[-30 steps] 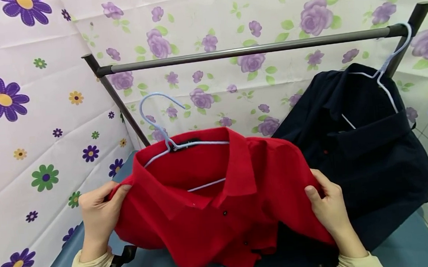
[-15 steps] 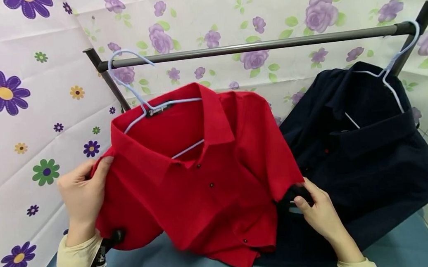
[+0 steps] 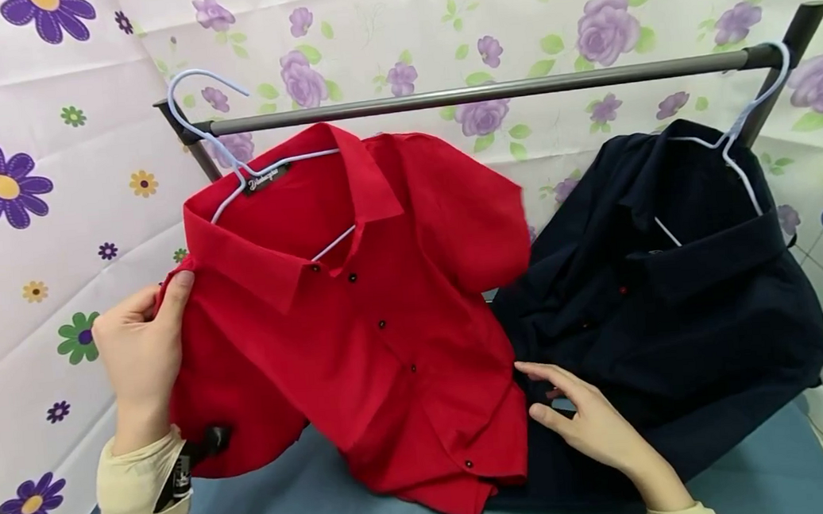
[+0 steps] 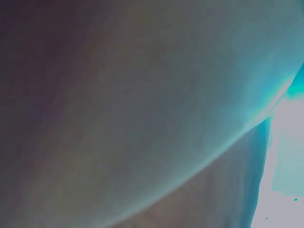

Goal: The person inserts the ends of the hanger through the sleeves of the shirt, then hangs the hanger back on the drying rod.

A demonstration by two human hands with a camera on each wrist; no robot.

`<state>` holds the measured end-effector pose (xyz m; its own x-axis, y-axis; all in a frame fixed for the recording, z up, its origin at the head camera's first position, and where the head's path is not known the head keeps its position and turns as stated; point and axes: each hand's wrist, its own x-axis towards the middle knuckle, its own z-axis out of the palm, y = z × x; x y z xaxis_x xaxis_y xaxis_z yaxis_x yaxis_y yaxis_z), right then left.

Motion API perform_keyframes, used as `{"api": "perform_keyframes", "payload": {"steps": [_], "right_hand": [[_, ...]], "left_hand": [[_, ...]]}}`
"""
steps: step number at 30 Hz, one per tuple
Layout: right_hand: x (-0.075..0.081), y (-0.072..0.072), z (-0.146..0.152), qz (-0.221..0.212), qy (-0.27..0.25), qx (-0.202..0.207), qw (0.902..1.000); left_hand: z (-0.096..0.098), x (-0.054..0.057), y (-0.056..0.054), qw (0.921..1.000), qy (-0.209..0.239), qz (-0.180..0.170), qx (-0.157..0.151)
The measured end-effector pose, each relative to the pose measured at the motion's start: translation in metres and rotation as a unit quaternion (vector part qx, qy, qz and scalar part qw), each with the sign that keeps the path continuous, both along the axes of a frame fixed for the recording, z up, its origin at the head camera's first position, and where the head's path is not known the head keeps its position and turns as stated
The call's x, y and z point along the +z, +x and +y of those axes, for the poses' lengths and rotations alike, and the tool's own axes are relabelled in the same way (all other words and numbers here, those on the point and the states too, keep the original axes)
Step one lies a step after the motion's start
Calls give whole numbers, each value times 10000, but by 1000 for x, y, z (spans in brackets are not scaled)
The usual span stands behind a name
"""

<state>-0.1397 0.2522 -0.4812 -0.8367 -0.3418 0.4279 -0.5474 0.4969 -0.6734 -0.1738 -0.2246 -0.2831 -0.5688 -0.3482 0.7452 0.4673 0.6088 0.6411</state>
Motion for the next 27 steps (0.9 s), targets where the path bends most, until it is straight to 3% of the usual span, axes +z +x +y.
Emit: {"api": "perform_keyframes", "payload": {"steps": [6,13,23,27], "right_hand": [[-5,2,-2,-504,88,-208,9985],[-9,4,-2,-1088,-105,-373,9933],[-13,3,0,-1165,105,-721,9905],[-15,3,0,-1156,78,-722,9906]], "left_hand": [[0,7,-2,9997,226,-91,48],[-18,0,-15,9989,384,-167,191],[-40,1,-21,9969,107,-295,717],[-44,0,-23,9959,-146,-407,794]]}}
